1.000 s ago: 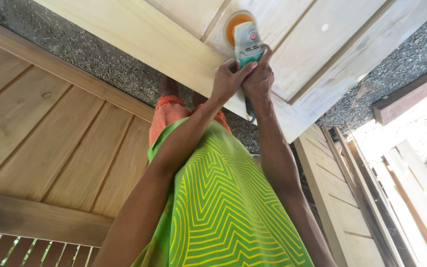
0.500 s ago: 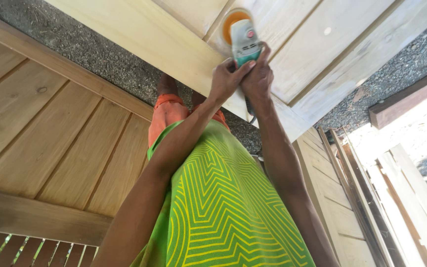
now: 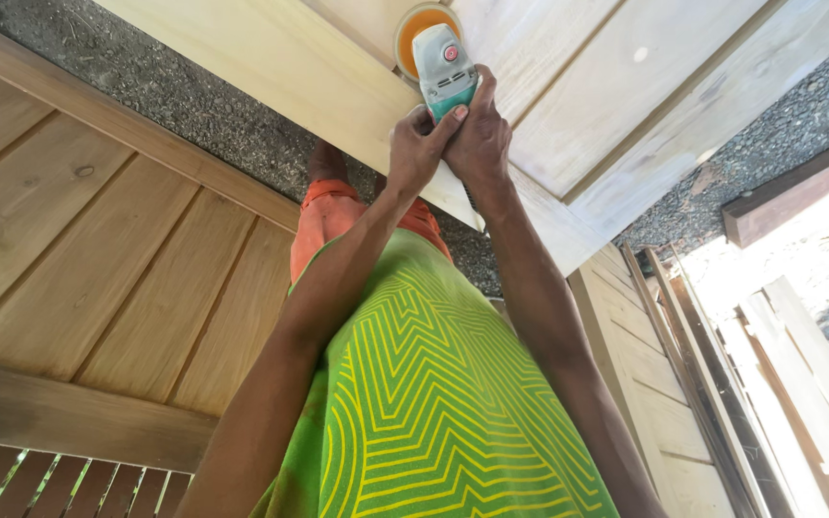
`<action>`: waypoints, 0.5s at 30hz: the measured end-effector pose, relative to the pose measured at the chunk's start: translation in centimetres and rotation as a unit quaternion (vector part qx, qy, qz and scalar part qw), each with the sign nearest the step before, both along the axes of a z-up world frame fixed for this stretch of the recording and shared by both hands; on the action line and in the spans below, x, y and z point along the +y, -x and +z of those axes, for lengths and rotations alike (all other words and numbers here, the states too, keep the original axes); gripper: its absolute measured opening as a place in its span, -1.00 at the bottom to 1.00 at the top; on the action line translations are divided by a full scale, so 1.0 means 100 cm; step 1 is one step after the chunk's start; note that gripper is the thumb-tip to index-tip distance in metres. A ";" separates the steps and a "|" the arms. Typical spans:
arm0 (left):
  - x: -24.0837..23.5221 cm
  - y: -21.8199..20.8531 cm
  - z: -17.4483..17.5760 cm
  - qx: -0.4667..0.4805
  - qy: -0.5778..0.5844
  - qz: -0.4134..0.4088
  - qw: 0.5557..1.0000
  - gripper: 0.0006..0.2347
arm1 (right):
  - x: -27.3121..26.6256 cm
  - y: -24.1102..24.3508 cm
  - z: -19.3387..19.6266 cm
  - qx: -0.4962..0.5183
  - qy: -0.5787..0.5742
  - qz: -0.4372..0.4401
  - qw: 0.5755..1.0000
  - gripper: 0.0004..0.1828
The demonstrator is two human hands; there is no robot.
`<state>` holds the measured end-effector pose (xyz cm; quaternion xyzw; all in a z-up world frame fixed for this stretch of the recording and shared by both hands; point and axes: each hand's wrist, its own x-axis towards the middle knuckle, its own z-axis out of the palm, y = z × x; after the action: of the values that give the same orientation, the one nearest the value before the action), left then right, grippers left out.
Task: The person uses an electric orbital sander to smooth the surface of a large wooden door or panel. The person moves the sander systematically across the wood, occasionally using their left hand to steady the panel or wipe away dust.
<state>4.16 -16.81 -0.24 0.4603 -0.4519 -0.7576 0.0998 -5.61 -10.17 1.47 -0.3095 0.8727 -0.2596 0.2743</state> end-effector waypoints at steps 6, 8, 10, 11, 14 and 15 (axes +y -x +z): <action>0.009 -0.005 0.002 -0.002 -0.014 -0.019 1.000 -0.59 | 0.011 -0.008 0.005 0.011 -0.010 -0.019 1.000 -0.08; 0.017 -0.003 -0.002 -0.030 -0.016 -0.044 0.998 -0.60 | 0.026 -0.007 0.001 -0.002 -0.010 -0.030 0.999 -0.12; 0.031 -0.003 -0.006 -0.039 -0.007 -0.064 0.997 -0.58 | 0.044 -0.007 -0.006 -0.002 -0.016 -0.036 0.999 -0.14; 0.039 -0.002 -0.008 -0.041 -0.002 -0.074 0.996 -0.57 | 0.055 -0.006 -0.010 -0.001 -0.019 -0.039 0.999 -0.16; 0.072 0.004 -0.013 -0.019 -0.034 -0.130 0.991 -0.51 | 0.097 0.002 -0.018 -0.001 -0.059 -0.048 0.997 -0.12; 0.085 0.007 -0.013 -0.010 -0.063 -0.138 0.988 -0.48 | 0.112 0.005 -0.018 -0.011 -0.067 -0.066 0.995 -0.09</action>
<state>3.49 -8.31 -1.58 0.4063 -0.4634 -0.7866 -0.0391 -6.12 1.02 -0.34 -0.2293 0.9035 -0.2211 0.2867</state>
